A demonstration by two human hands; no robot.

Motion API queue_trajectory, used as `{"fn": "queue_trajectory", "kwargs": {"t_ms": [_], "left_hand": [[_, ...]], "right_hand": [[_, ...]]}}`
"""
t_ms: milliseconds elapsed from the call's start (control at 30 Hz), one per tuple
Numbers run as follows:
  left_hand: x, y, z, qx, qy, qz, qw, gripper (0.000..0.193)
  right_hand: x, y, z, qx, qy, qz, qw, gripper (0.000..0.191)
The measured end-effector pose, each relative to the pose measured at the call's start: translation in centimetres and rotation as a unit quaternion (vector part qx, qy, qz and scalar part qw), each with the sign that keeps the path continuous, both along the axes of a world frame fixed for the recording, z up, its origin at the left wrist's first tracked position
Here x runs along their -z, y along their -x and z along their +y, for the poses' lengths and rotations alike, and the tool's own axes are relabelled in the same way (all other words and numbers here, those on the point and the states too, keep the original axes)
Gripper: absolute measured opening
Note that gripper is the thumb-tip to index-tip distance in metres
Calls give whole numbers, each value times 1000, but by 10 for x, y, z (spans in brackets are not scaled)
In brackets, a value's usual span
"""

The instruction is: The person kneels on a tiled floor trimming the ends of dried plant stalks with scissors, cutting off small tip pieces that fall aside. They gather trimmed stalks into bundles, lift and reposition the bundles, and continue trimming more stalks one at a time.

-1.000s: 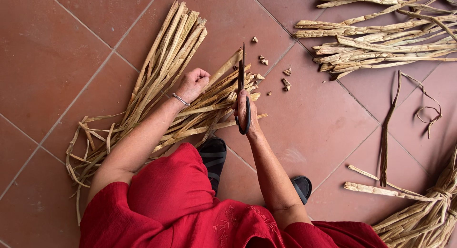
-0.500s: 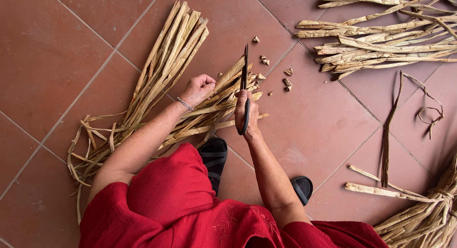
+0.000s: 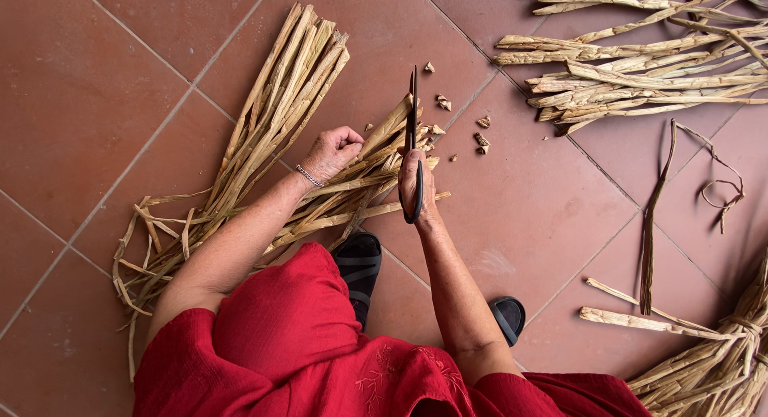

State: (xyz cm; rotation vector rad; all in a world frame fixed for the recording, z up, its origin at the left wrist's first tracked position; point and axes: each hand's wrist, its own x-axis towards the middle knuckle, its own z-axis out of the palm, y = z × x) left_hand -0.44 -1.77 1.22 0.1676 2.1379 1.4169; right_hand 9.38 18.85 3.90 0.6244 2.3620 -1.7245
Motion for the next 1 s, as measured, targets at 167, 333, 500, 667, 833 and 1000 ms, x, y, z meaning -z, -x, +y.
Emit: {"fn": "queue_trajectory", "kwargs": {"t_ms": [167, 333, 500, 667, 833, 1000], "left_hand": [[4, -2, -1, 0, -29, 4, 1000, 12], [8, -7, -5, -32, 24, 16, 999, 10], [16, -6, -3, -80, 62, 110, 989, 9], [19, 20, -15, -54, 238, 250, 937, 3], [18, 52, -25, -141, 247, 83, 955, 31], [19, 63, -31, 53, 460, 299, 834, 36]], "right_hand": [[0, -2, 1, 3, -52, 50, 997, 87], [-6, 2, 8, 72, 61, 45, 995, 84], [-7, 5, 11, 29, 126, 26, 991, 80], [8, -8, -5, -22, 162, -101, 981, 83], [21, -16, -6, -4, 192, -149, 970, 85], [22, -17, -7, -18, 143, -156, 977, 85]]}}
